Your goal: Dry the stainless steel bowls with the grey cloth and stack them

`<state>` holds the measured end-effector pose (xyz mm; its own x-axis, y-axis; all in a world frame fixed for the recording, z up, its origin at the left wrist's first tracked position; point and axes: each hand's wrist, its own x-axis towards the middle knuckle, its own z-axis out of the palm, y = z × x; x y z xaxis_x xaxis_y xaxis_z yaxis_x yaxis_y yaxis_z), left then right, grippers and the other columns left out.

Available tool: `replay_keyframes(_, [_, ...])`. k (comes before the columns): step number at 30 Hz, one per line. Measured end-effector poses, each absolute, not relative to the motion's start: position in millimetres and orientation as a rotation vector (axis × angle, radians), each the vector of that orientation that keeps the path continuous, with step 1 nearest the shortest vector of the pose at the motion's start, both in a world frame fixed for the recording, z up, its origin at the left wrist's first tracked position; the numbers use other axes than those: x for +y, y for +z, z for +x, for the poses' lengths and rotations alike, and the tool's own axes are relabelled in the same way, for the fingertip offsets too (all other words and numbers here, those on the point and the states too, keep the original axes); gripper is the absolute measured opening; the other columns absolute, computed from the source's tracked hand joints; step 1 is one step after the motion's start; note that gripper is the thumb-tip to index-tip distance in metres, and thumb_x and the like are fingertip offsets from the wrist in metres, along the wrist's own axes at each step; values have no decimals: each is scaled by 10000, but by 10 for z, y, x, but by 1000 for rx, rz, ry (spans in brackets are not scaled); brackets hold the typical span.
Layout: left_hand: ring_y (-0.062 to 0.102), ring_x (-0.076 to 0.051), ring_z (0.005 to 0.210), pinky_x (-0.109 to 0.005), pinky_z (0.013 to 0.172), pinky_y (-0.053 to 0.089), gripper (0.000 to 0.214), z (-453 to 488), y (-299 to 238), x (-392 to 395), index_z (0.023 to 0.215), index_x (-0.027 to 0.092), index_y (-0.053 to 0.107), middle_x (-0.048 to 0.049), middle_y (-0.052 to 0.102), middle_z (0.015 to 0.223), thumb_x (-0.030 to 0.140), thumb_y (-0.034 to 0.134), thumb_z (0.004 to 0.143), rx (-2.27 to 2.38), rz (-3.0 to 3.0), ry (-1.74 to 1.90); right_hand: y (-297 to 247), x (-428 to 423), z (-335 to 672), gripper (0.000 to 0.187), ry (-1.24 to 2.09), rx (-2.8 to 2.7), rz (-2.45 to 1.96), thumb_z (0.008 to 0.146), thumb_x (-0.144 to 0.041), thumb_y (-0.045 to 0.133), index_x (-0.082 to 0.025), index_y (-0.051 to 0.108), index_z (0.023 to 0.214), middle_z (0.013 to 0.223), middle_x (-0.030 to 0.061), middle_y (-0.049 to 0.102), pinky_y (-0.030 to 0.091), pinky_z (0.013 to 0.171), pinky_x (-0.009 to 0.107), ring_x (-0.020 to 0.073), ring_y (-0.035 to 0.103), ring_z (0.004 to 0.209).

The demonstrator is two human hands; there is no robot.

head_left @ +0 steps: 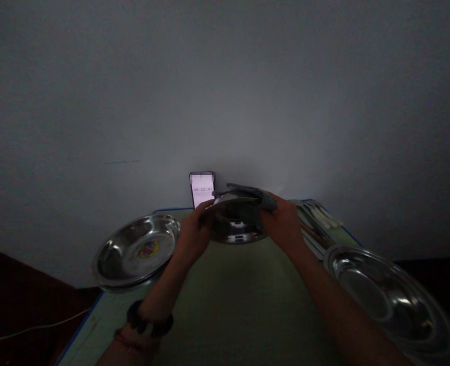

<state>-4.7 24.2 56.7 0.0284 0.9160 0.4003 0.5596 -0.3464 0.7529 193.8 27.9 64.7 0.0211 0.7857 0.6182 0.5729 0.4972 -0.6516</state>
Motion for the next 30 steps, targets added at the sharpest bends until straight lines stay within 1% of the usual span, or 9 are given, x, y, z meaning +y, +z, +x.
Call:
replay_keyframes(2, [630, -250, 1030, -402, 878, 503, 355, 3, 615, 225, 1103, 157, 617, -86, 696, 1096, 370, 525, 833, 1448, 1735, 1328, 681, 288, 1960, 233, 305, -1540, -1222, 804, -309, 519, -166, 698, 849, 821, 32, 728, 487, 703, 296, 219, 666, 793])
replay_keyframes(4, [663, -265, 943, -409, 774, 549, 396, 61, 650, 202, 1067, 147, 625, -91, 711, 1044, 434, 556, 803, 1404, 1467, 1395, 683, 295, 1942, 336, 404, -1438, -1277, 817, -429, 501, -153, 679, 743, 734, 52, 709, 477, 646, 296, 237, 659, 757])
replay_keyframes(7, [691, -240, 827, -368, 635, 578, 414, 110, 693, 165, 1115, 173, 579, -87, 706, 1047, 451, 535, 811, 1344, 1214, 1428, 636, 303, 1865, 433, 593, -1360, -1281, 823, -523, 460, -156, 670, 730, 728, 77, 701, 479, 629, 302, 248, 661, 767])
replay_keyframes(12, [681, -263, 853, -370, 649, 577, 396, 1, 822, 120, 1056, 142, 601, -118, 706, 996, 417, 586, 771, 1456, 1397, 1347, 605, 329, 1886, 315, 715, -1353, -1200, 788, -405, 528, -139, 684, 852, 797, 70, 705, 504, 675, 328, 233, 658, 792])
replay_keyframes(16, [635, -225, 997, -343, 764, 555, 487, -97, 922, 83, 1233, 171, 470, -117, 605, 1207, 255, 564, 763, 1516, 1896, 1464, 731, 244, 1965, 216, 481, -1624, -1223, 772, -217, 495, -150, 695, 819, 743, 37, 706, 503, 678, 320, 218, 654, 752])
replay_keyframes(19, [605, -206, 1038, -380, 883, 502, 379, -107, 918, 63, 1146, 178, 526, -98, 611, 1177, 151, 498, 770, 1481, 2281, 1272, 829, 125, 1910, 348, 410, -1829, -1104, 750, -90, 455, -200, 693, 979, 917, 13, 730, 503, 778, 300, 188, 666, 856])
replay_keyframes(21, [598, -204, 1031, -395, 912, 475, 332, -102, 871, 67, 1093, 182, 553, -88, 634, 1121, 122, 474, 776, 1455, 2454, 1115, 851, 68, 1849, 463, 410, -1936, -1065, 731, -43, 447, -240, 656, 1094, 1065, -1, 708, 484, 870, 304, 176, 651, 968])
replay_keyframes(25, [602, -189, 977, -363, 864, 489, 312, -92, 734, 123, 1097, 183, 537, -86, 639, 1074, 117, 471, 799, 1399, 2531, 1004, 806, 46, 1784, 543, 339, -2036, -1171, 723, -15, 447, -252, 606, 1184, 1193, 6, 655, 447, 965, 347, 183, 617, 1067])
replay_keyframes(30, [606, -180, 963, -356, 831, 508, 326, -71, 596, 195, 1093, 182, 539, -86, 647, 1054, 73, 444, 800, 1278, 2533, 1231, 724, 100, 1772, 416, 191, -2000, -1256, 795, -86, 465, -229, 617, 1155, 1143, 37, 679, 462, 904, 360, 205, 634, 1020])
